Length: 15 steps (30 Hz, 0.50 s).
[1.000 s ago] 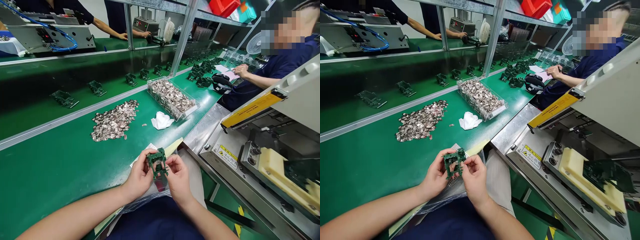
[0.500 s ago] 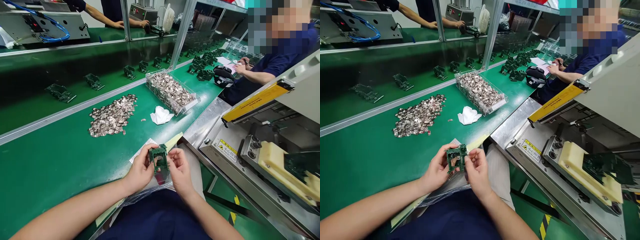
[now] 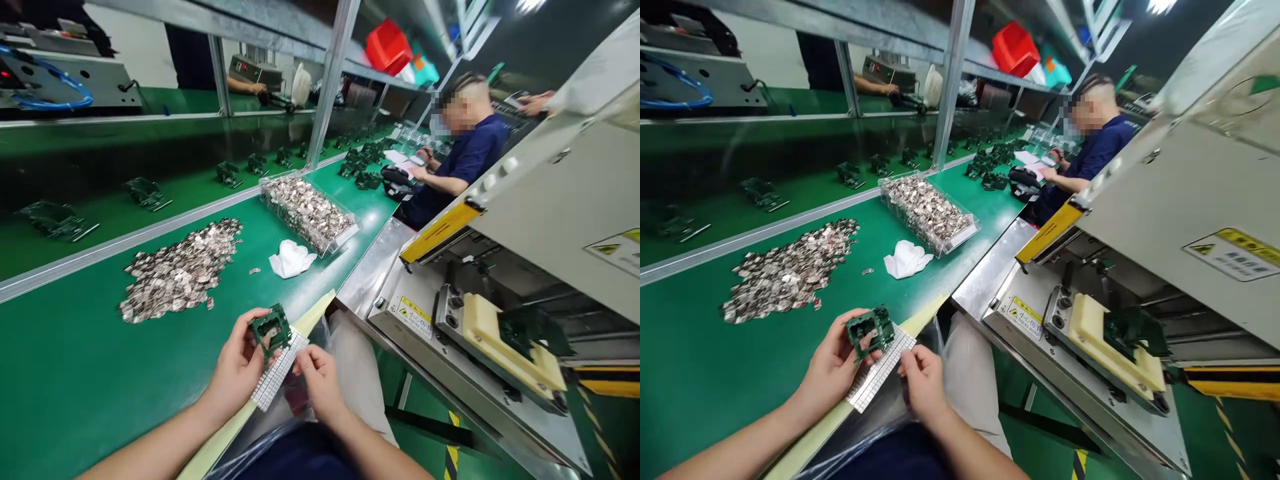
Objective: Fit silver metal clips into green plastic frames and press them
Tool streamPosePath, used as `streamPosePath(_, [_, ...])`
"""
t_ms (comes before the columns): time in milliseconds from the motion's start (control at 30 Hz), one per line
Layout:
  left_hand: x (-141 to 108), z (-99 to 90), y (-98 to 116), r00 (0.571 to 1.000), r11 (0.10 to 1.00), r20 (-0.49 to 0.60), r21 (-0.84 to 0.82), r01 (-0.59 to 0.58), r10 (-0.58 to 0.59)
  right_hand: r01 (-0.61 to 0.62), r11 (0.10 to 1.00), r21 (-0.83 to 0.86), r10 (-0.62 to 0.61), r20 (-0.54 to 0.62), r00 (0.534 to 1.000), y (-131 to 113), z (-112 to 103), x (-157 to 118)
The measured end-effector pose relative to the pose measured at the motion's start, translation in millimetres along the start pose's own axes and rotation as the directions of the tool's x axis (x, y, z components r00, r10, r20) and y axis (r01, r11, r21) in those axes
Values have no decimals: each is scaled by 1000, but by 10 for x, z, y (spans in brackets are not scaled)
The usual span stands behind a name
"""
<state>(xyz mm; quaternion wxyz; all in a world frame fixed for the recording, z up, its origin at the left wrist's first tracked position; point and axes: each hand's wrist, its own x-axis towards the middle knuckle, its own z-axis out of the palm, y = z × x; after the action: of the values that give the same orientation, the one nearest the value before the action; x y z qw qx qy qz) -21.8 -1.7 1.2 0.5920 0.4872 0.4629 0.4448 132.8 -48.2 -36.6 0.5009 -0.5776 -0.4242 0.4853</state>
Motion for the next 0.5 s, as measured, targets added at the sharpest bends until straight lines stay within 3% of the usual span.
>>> streamPosePath(133, [29,-5,-57,1000,1000,8,-7,4,-4,104,994,-34,-105,-37,994,96,14,19])
streamPosePath(300, [33,13,-50,1000,1000,8,-5,16,-16,181,972,-147,-183,5,983,198,-14,9])
streamPosePath(500, [27,8,-46,1000,1000,-18,20,19,-19,112,963,-243,-64,197,978,387,-17,-13])
